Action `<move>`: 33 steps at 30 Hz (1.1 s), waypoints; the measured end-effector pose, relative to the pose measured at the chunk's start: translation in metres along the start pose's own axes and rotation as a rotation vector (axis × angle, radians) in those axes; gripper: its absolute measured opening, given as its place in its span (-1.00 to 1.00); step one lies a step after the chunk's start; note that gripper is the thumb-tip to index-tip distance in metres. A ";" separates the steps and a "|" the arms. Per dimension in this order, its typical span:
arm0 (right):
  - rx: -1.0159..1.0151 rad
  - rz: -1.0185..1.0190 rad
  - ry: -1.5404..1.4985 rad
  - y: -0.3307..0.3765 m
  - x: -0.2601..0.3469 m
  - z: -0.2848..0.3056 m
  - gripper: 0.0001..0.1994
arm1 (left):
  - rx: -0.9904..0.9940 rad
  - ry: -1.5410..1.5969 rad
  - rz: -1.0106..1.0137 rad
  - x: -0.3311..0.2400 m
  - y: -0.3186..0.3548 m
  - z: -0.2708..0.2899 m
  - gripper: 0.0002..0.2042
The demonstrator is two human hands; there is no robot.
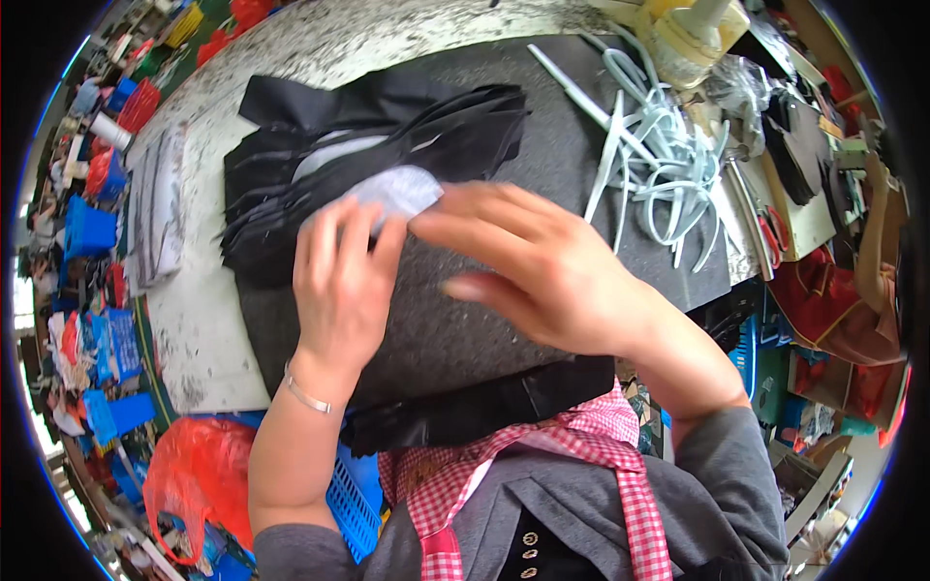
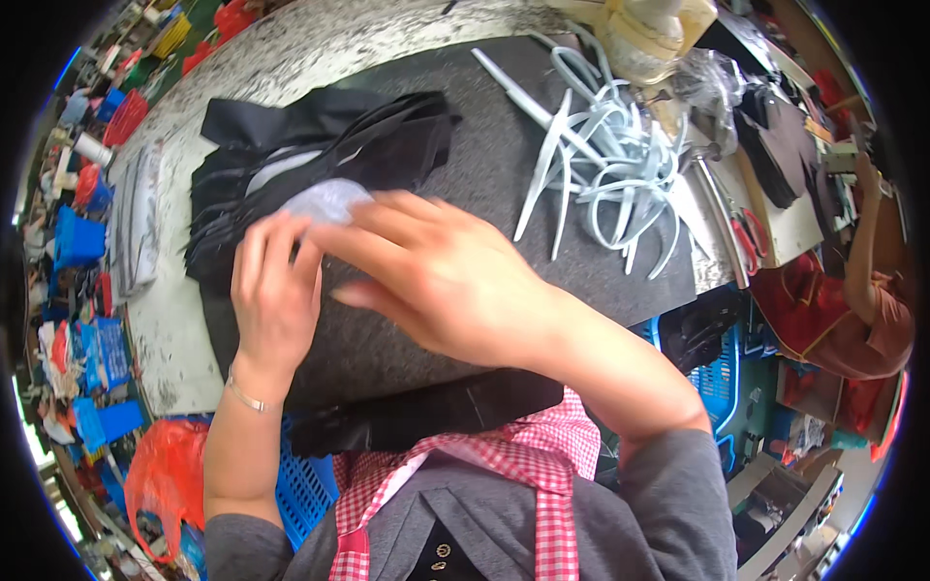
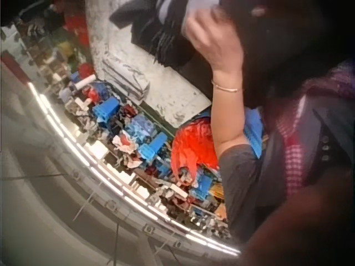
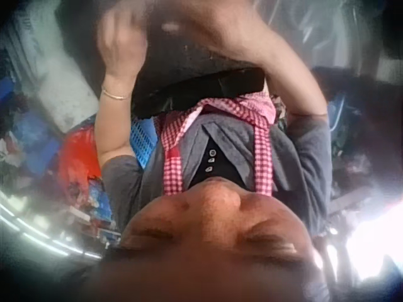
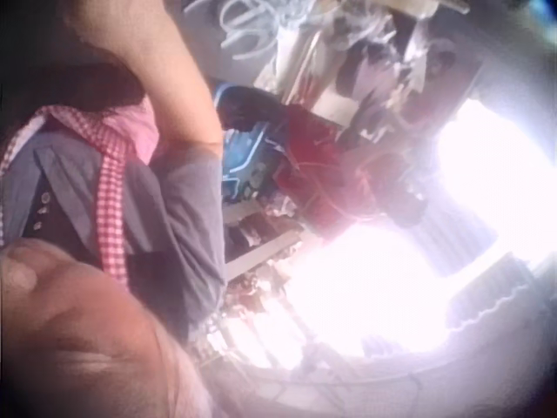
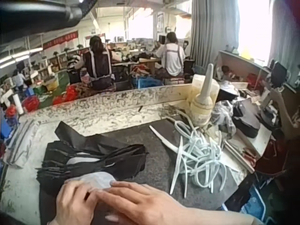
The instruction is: The person places reinforcement strips onto black shoe pieces, folds the edges over the strips, and presses them down firmly by hand.
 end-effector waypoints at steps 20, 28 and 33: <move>0.387 -0.275 0.265 -0.051 -0.064 -0.025 -0.65 | 0.294 0.717 -0.139 -0.034 0.035 0.083 -0.72; 0.240 -0.303 0.704 0.024 -0.101 0.111 -0.73 | -0.263 0.306 0.055 -0.003 0.035 0.114 -0.76; -0.107 -0.291 0.425 0.024 -0.114 0.131 -0.84 | -0.151 0.401 -0.187 -0.085 0.031 0.042 -0.82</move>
Point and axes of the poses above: each hand's wrist, its own y-axis away from the middle knuckle, its own z-axis out of the back of the hand, x = y × z, the point moved 4 cm from there along -y, towards the middle knuckle, and after that the axes turned 7 degrees about -y, right-handed, at the moved point
